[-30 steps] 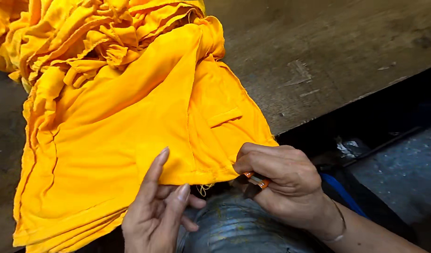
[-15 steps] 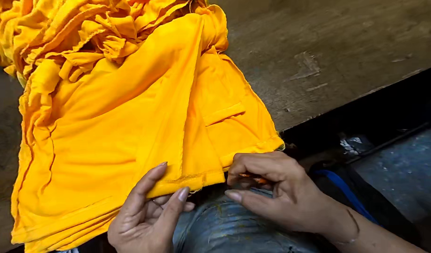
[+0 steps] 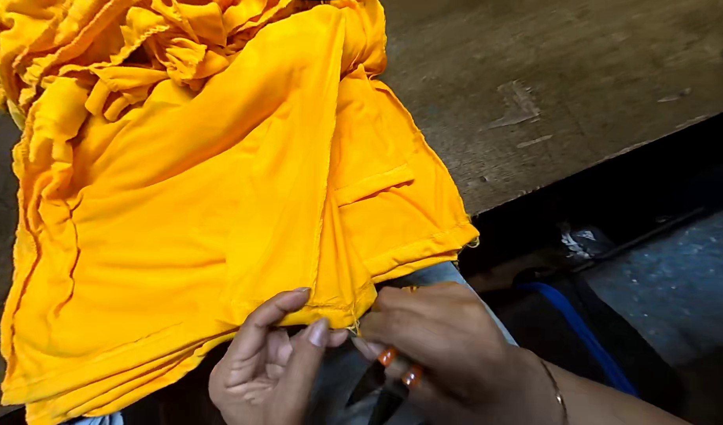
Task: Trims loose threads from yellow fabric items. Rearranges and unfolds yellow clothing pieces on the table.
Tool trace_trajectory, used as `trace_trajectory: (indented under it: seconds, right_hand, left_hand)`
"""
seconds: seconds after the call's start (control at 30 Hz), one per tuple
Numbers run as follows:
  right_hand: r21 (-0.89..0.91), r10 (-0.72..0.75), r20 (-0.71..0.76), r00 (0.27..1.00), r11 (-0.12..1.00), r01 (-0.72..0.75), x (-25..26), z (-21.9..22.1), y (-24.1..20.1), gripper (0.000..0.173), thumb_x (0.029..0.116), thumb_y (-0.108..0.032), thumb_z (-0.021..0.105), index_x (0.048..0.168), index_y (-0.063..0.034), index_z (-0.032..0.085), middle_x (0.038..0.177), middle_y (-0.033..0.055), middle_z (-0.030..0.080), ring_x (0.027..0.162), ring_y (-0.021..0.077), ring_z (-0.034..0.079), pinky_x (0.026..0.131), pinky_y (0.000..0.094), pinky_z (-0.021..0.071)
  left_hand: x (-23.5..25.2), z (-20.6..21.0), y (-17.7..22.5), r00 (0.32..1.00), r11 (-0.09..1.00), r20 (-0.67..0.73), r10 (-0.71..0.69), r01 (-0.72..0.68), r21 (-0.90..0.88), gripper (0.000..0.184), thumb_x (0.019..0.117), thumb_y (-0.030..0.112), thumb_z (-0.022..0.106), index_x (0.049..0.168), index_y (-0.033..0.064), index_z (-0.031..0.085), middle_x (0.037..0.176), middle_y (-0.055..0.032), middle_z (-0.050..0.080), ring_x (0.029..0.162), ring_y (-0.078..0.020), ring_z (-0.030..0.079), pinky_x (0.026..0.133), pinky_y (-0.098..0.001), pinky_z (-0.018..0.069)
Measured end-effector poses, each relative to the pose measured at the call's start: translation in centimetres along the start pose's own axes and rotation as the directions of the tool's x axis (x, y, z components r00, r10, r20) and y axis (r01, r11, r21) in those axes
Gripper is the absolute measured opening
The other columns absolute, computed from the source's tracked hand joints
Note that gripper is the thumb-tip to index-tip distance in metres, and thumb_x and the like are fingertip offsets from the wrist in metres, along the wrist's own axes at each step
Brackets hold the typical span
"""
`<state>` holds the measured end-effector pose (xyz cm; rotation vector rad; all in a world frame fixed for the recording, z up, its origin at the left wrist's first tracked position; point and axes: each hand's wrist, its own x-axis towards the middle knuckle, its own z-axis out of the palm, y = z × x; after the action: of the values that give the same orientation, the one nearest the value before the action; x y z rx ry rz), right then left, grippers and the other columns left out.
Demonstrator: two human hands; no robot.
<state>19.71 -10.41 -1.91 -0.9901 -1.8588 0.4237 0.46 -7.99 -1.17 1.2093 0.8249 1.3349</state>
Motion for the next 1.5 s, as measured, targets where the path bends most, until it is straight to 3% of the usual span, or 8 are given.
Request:
trace_trajectory:
  seconds: [0.17,0.27,0.4,0.47,0.53,0.73,0.97,1.5]
  right_hand:
    - [-0.192,-0.162,0.069,0.984,0.966,0.172,-0.3,0.2,-0.6,0.014,0.1015,-0.011,0.053,0.096,-0.0078,0.065,0.074,0.0025,0.057,0.058,0.0114,0.051,0.048,0.0245,0.0377]
    - [-0.190,-0.108,0.114,0.988,0.973,0.129,-0.6,-0.4,-0.4,0.018,0.1051,-0.019,0.054,0.108,-0.0107,0.069,0.070,0.0004,0.053,0.056,0.0107,0.049,0.047,0.0245,0.0376]
    - [-0.290,0.089,0.046,0.995,0.954,-0.072,-0.4,-2.2,0.4,0.056,0.1094,-0.051,0.037,0.117,-0.0057,0.068,0.078,-0.0011,0.059,0.065,0.0081,0.057,0.053,0.0244,0.0453]
    - [-0.348,0.107,0.032,0.994,0.933,-0.089,-0.3,-2.6,0.6,0.055,0.1104,-0.042,0.031,0.127,-0.0027,0.066,0.083,0.0007,0.056,0.071,0.0112,0.054,0.055,0.0261,0.0420]
    - [-0.406,0.090,-0.004,0.996,0.910,-0.084,-0.4,-2.5,0.5,0.046,0.1089,-0.029,0.036,0.131,-0.0017,0.066,0.085,0.0027,0.055,0.072,0.0139,0.052,0.056,0.0275,0.0402]
    - [-0.450,0.017,-0.043,0.999,0.892,-0.035,-1.2,-2.0,1.3,0.039,0.1080,-0.026,0.046,0.125,-0.0009,0.069,0.081,0.0036,0.057,0.070,0.0146,0.054,0.056,0.0273,0.0414]
    - [-0.424,-0.028,-0.029,0.999,0.906,0.014,-1.0,-1.1,1.4,0.038,0.1078,-0.027,0.047,0.126,-0.0023,0.069,0.080,0.0024,0.056,0.069,0.0140,0.052,0.055,0.0268,0.0397]
    - [-0.427,-0.075,-0.016,0.997,0.902,0.061,0.0,-0.6,1.4,0.033,0.1062,-0.025,0.052,0.119,-0.0024,0.073,0.076,0.0018,0.056,0.066,0.0141,0.050,0.054,0.0269,0.0367]
  left_hand:
    - [0.1,1.0,-0.3,0.999,1.000,-0.037,0.007,-0.007,0.001,0.056,0.0730,-0.008,0.085,0.125,-0.0018,0.064,0.119,-0.0158,0.068,0.083,-0.0209,0.076,0.069,-0.0330,0.0679]
    - [0.1,0.9,0.1,0.998,0.999,-0.059,-0.039,0.037,-0.020,0.052,0.0774,-0.008,0.082,0.125,-0.0020,0.063,0.106,-0.0173,0.071,0.079,-0.0222,0.075,0.070,-0.0349,0.0673]
    - [0.0,0.6,0.4,0.988,0.994,-0.119,-0.102,0.096,-0.054,0.036,0.0868,0.001,0.077,0.121,-0.0008,0.066,0.090,-0.0178,0.073,0.072,-0.0255,0.076,0.069,-0.0398,0.0673]
    - [0.1,0.7,0.3,0.985,0.994,-0.144,-0.095,0.086,-0.068,0.034,0.0852,-0.002,0.078,0.118,-0.0005,0.066,0.085,-0.0184,0.073,0.068,-0.0261,0.076,0.065,-0.0391,0.0670]
    - [0.1,0.8,0.3,0.985,0.993,-0.144,-0.092,0.081,-0.081,0.037,0.0821,-0.007,0.077,0.116,0.0000,0.064,0.079,-0.0177,0.073,0.064,-0.0251,0.075,0.063,-0.0372,0.0667]
    - [0.3,0.5,0.5,0.988,0.995,-0.127,-0.086,0.078,-0.067,0.043,0.0796,-0.008,0.079,0.119,0.0008,0.063,0.073,-0.0149,0.071,0.055,-0.0195,0.071,0.052,-0.0297,0.0633]
    - [0.2,0.7,0.7,0.985,0.991,-0.128,-0.118,0.108,-0.081,0.047,0.0784,-0.010,0.079,0.121,-0.0013,0.062,0.069,-0.0154,0.069,0.048,-0.0155,0.066,0.044,-0.0255,0.0583]
    - [0.2,0.6,1.0,0.981,0.990,-0.134,-0.141,0.141,-0.009,0.051,0.0761,-0.011,0.080,0.123,-0.0012,0.062,0.072,-0.0155,0.070,0.044,-0.0136,0.062,0.038,-0.0240,0.0545]
